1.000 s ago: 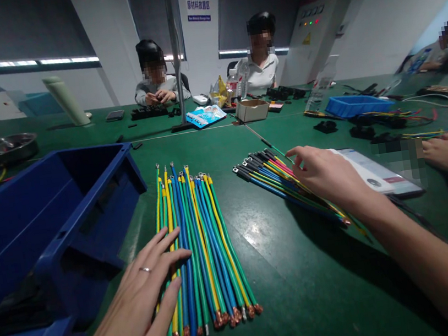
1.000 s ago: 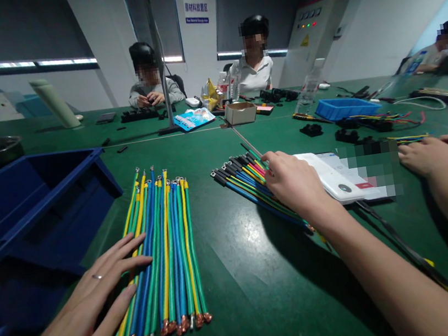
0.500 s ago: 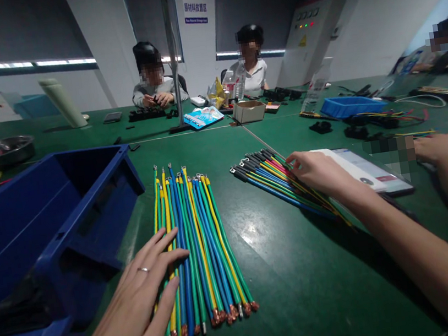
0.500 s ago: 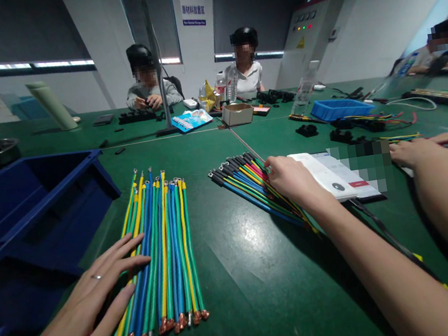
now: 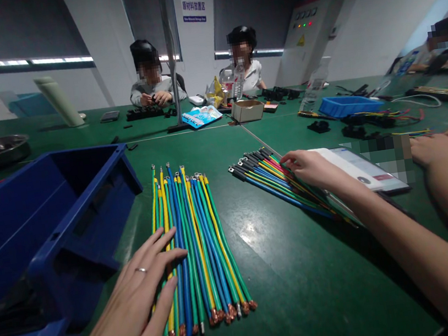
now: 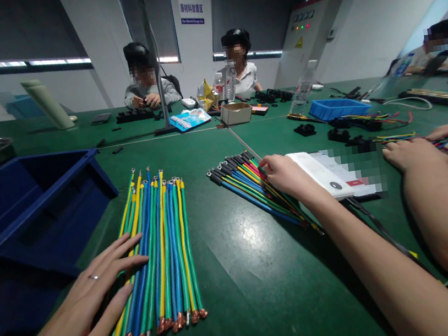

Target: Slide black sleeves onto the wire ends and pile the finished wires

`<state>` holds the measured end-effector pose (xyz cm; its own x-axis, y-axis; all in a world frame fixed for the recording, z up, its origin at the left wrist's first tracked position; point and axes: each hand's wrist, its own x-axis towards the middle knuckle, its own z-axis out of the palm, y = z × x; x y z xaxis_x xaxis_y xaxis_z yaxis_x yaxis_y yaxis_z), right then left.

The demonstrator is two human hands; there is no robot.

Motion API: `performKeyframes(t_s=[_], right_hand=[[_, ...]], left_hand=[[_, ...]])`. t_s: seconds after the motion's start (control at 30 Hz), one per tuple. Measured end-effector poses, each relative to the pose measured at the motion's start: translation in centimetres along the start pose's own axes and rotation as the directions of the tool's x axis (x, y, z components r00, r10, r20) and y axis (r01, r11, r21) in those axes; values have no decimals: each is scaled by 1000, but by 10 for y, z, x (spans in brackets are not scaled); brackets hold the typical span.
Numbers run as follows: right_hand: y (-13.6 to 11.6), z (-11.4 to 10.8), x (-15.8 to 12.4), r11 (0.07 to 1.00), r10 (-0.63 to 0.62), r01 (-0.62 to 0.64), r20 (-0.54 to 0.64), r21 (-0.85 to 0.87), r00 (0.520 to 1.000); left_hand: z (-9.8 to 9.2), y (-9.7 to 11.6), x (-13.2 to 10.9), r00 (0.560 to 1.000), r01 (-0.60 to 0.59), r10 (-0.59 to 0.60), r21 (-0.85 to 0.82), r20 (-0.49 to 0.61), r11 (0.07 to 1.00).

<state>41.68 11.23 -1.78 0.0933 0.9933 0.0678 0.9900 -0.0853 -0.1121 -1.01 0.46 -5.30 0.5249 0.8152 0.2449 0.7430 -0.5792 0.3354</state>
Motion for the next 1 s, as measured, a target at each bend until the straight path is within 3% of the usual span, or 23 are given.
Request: performKeyframes(t_s=[0.17, 0.37, 0.7, 0.9, 1.0], right_hand=[[0, 4, -2, 998, -21, 24, -70, 56, 997], [-11, 6, -1, 986, -57, 99, -289, 132, 956], [-41, -5, -18, 940, -183, 284, -422, 188, 888], [-95, -14, -54, 814, -440, 541, -382, 213, 812], [-126, -11, -80, 677, -646, 698, -265, 233, 716]], left_hand=[[4, 0, -2, 999, 47, -47, -27, 8, 999], [9, -3, -5, 986, 161, -163, -31, -45, 986], [8, 3, 1, 998, -58, 63, 243, -16, 968], [8, 3, -1, 999, -39, 39, 258, 4, 965], [8, 3, -3, 1000, -26, 24, 251, 13, 968]])
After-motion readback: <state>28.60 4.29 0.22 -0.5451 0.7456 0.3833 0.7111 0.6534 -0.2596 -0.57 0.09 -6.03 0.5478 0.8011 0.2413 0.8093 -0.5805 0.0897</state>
